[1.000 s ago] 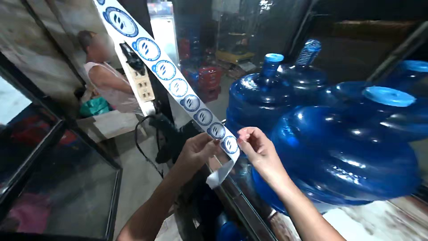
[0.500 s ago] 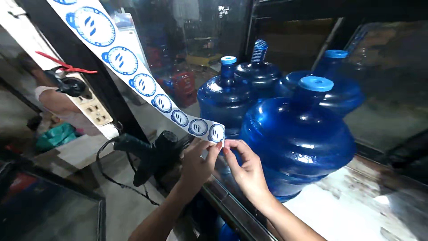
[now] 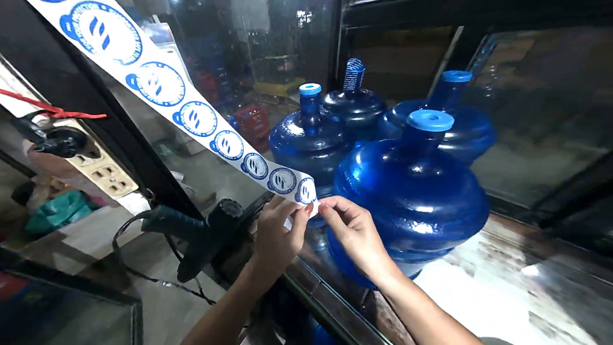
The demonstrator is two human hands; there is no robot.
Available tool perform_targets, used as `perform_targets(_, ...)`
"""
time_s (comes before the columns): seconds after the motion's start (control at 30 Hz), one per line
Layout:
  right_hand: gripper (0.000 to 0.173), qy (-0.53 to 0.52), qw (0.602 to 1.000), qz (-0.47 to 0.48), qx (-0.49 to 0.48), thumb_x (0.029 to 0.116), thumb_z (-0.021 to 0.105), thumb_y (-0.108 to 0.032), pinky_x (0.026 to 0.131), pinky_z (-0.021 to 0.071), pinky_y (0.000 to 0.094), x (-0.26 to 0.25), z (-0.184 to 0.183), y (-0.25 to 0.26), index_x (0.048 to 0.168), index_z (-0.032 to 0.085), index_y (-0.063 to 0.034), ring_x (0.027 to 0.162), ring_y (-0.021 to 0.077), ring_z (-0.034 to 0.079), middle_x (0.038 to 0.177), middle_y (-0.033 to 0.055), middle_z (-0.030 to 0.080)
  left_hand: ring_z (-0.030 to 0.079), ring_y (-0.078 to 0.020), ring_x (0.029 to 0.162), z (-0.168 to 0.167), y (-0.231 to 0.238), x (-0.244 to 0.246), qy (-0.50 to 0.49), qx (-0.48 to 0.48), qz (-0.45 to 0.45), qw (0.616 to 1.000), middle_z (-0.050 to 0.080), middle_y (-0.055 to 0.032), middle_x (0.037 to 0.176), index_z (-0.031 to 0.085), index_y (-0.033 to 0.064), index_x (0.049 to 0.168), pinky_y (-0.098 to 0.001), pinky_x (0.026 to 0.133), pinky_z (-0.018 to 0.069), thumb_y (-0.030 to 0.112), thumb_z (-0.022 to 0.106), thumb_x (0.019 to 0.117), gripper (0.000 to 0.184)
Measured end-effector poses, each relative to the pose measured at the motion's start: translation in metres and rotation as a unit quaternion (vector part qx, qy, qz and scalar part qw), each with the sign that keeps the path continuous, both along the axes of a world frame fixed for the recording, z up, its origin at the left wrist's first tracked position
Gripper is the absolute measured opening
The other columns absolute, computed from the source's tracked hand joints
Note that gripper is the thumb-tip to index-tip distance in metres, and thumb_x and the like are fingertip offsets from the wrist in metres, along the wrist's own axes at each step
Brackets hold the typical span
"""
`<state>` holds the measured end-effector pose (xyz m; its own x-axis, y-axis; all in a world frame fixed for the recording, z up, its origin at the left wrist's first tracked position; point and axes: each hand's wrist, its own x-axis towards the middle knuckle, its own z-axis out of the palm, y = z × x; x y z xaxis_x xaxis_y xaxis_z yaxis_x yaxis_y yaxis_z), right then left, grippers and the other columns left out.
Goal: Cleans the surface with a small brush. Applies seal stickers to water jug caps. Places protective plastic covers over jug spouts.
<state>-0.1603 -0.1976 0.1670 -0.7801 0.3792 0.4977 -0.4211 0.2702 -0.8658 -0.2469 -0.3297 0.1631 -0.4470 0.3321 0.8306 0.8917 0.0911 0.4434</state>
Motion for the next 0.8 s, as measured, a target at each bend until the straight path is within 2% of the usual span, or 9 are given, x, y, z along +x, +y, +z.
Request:
perform_targets(0.07, 0.017, -0.002, 1.0, 0.016, -0.01, 0.0998, 0.053, -0.007, 0.076, 0.0523, 0.0141, 0.003, 0.004, 0.006, 0.1, 0.069, -0.0005, 0.079, -0.0046, 0.063, 0.084, -0.0064, 0.067, 0.064, -0.0025, 0.081, 0.001, -0.002, 0.001, -0.031, 0.001, -0.023, 0.999, 0.07, -0.0099, 0.083, 0.073, -0.0042, 0.086, -0.0146, 0.08, 0.052, 0.012, 0.062, 0.0946, 0.022)
perform_targets(0.13, 0.017, 0.006, 1.0, 0.012, 0.0, 0.1007, 0.053, -0.008, 0.071, 0.0546, 0.0163, 0.011, 0.012, 0.016, 0.101, 0.068, -0.0002, 0.074, -0.0021, 0.064, 0.081, -0.006, 0.067, 0.064, 0.0016, 0.077, 0.005, -0.008, 0.0, -0.095, 0.002, -0.068, 0.993, 0.068, -0.0035, 0.083, 0.071, -0.0043, 0.091, -0.0144, 0.074, 0.0543, 0.012, 0.059, 0.0984, 0.022)
perform_targets(0.23, 0.017, 0.034, 0.998, -0.036, 0.032, 0.101, 0.052, -0.007, 0.059, 0.0562, 0.0178, 0.036, 0.036, 0.044, 0.101, 0.067, 0.0001, 0.062, -0.0014, 0.062, 0.072, -0.0083, 0.063, 0.066, 0.0036, 0.077, 0.006, -0.023, -0.012, -0.189, 0.048, -0.165, 0.967, 0.07, 0.0135, 0.085, 0.069, 0.0159, 0.099, -0.0168, 0.073, 0.0568, 0.019, 0.057, 0.1034, 0.014)
perform_targets(0.33, 0.018, 0.068, 0.981, -0.147, 0.103, 0.1017, 0.052, -0.009, 0.062, 0.0607, 0.0224, 0.057, 0.064, 0.086, 0.103, 0.068, -0.0018, 0.063, 0.002, 0.067, 0.073, -0.0069, 0.068, 0.067, 0.0012, 0.077, 0.004, -0.034, -0.023, -0.237, 0.093, -0.221, 0.942, 0.072, 0.0144, 0.085, 0.073, 0.0278, 0.1, -0.0174, 0.074, 0.0573, 0.027, 0.059, 0.1036, 0.015)
perform_targets(0.4, 0.022, 0.081, 0.941, -0.266, 0.193, 0.103, 0.052, -0.012, 0.067, 0.0629, 0.0266, 0.06, 0.079, 0.114, 0.11, 0.067, 0.0018, 0.069, 0.0064, 0.071, 0.082, 0.0005, 0.072, 0.067, 0.0006, 0.076, 0.003, -0.037, -0.025, -0.254, 0.096, -0.216, 0.938, 0.071, 0.0137, 0.083, 0.072, 0.0277, 0.098, -0.0176, 0.074, 0.0573, 0.025, 0.058, 0.104, 0.016)
perform_targets(0.47, 0.025, 0.068, 0.886, -0.368, 0.273, 0.1037, 0.051, -0.01, 0.071, 0.0633, 0.0354, 0.053, 0.088, 0.136, 0.116, 0.066, 0.006, 0.075, 0.0165, 0.074, 0.091, 0.0125, 0.074, 0.067, -0.0005, 0.075, 0.001, -0.037, -0.027, -0.264, 0.097, -0.216, 0.935, 0.071, 0.0123, 0.081, 0.072, 0.0251, 0.096, -0.0183, 0.073, 0.0574, 0.022, 0.057, 0.1036, 0.017)
perform_targets(0.57, 0.023, 0.058, 0.825, -0.438, 0.351, 0.1005, 0.054, -0.003, 0.073, 0.0589, 0.0526, 0.034, 0.088, 0.155, 0.117, 0.066, 0.0092, 0.079, 0.0345, 0.072, 0.096, 0.0239, 0.072, 0.067, -0.0005, 0.073, -0.001, -0.037, -0.025, -0.273, 0.094, -0.22, 0.932, 0.07, 0.0125, 0.079, 0.072, 0.0247, 0.095, -0.0189, 0.073, 0.0578, 0.021, 0.057, 0.1031, 0.017)
perform_targets(0.7, 0.024, 0.08, 0.763, -0.462, 0.445, 0.0972, 0.056, 0.0, 0.07, 0.0579, 0.0562, 0.022, 0.077, 0.163, 0.115, 0.07, 0.0077, 0.081, 0.0406, 0.073, 0.094, 0.0244, 0.073, 0.067, 0.0, 0.074, -0.002, -0.037, -0.025, -0.28, 0.097, -0.222, 0.929, 0.071, 0.013, 0.079, 0.073, 0.0253, 0.094, -0.0188, 0.074, 0.0576, 0.022, 0.058, 0.1024, 0.017)
perform_targets(0.8, 0.024, 0.103, 0.74, -0.451, 0.489, 0.0952, 0.056, 0.001, 0.085, 0.0574, 0.0563, 0.023, 0.076, 0.166, 0.113, 0.072, 0.0063, 0.088, 0.0396, 0.074, 0.098, 0.0224, 0.075, 0.067, 0.0008, 0.074, -0.004, -0.038, -0.027, -0.287, 0.098, -0.222, 0.927, 0.071, 0.0135, 0.08, 0.073, 0.0263, 0.094, -0.0182, 0.073, 0.0571, 0.022, 0.057, 0.1026, 0.018)
